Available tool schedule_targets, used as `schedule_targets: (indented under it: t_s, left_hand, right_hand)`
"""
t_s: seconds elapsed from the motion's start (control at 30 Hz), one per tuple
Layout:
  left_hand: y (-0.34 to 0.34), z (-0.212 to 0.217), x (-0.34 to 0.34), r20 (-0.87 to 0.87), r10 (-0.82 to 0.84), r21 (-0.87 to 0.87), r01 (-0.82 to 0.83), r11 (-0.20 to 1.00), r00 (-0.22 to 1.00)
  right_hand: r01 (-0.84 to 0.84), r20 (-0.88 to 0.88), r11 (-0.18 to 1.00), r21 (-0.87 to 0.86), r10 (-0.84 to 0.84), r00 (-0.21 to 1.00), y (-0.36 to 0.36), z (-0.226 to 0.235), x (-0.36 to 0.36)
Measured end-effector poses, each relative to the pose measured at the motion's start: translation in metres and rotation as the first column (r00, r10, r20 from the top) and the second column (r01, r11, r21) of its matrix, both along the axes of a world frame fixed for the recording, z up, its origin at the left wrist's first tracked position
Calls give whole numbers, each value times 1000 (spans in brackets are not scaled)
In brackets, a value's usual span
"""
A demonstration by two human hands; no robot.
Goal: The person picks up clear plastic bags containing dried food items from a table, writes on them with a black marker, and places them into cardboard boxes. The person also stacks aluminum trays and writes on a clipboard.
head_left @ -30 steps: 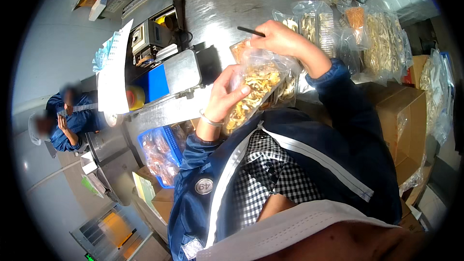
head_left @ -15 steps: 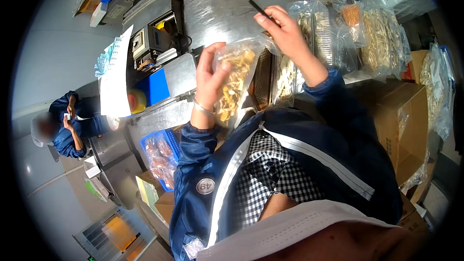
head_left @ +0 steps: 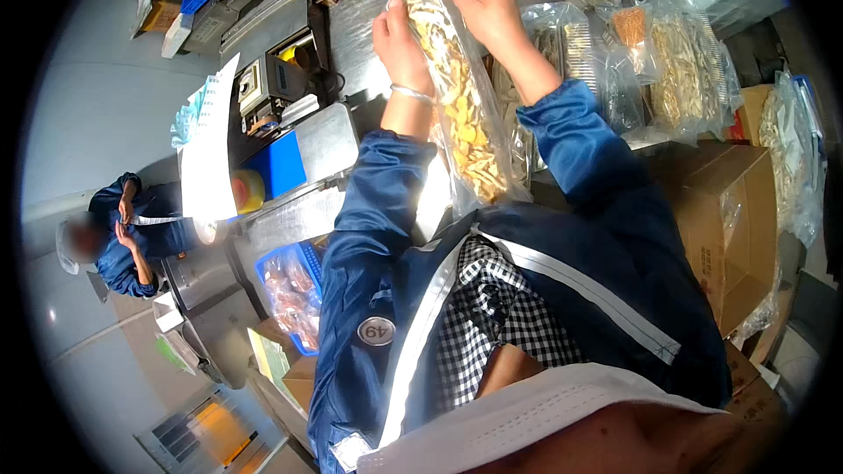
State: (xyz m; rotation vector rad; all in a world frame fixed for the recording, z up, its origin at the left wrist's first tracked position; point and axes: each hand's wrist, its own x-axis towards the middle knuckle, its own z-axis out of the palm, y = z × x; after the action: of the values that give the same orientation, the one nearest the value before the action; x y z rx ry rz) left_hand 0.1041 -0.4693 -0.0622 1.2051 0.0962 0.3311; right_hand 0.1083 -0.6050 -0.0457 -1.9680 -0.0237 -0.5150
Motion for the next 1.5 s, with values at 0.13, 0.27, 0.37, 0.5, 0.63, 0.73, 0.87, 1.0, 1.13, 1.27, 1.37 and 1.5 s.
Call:
schedule_targets:
  t_s: [0.13,0.27,0.37,0.5,0.63,0.73,0.87,1.0,1.13,1.27,1.37,1.5]
  left_hand:
    - [18,-17,-6,-187,-151,243,195,950,971]
    - [52,6,23,-276,-317,471,415,778,907]
    - [62,27,41,-278,-390,712,460,530,878]
    - [72,36,41,-342,-595,549,669,502,727]
    - [102,50,33,-373,-433,588,570,574,821]
    - [126,75,34,-238,-236,585,333,740,942]
    - [122,84,14,89,-143,488,82,869,986]
    - [89,50,-38,592,-234,766,-447,462,771]
    - [82,21,-119,517,-241,813,-384,437,821]
    - [100,16,-169,402,-272,891,-304,337,875]
    - [105,9,-182,302,-313,936,-217,278,900]
    - [91,-4,-167,280,-391,932,-150,330,877]
  right_hand:
    - [-105,-43,982,157,114,993,1,-27,-23]
    - [-207,25,968,139,205,978,8,-33,-31]
    - [-241,-7,967,79,242,970,21,-27,-37]
    - [-392,21,894,218,398,917,39,-19,-48]
    - [-544,-227,771,331,625,747,18,-15,-46]
    - [-474,-77,833,286,513,855,-8,-21,-47]
    - [-455,-187,832,318,525,830,-25,-54,-76]
    - [-111,-569,927,357,310,762,-13,-108,-100]
    - [-37,-552,939,342,232,801,-6,-147,-120]
    - [-300,-603,941,157,332,725,7,-162,-144]
    - [-369,-525,911,183,408,747,18,-173,-160]
    - [-427,-714,874,232,451,535,8,-191,-157]
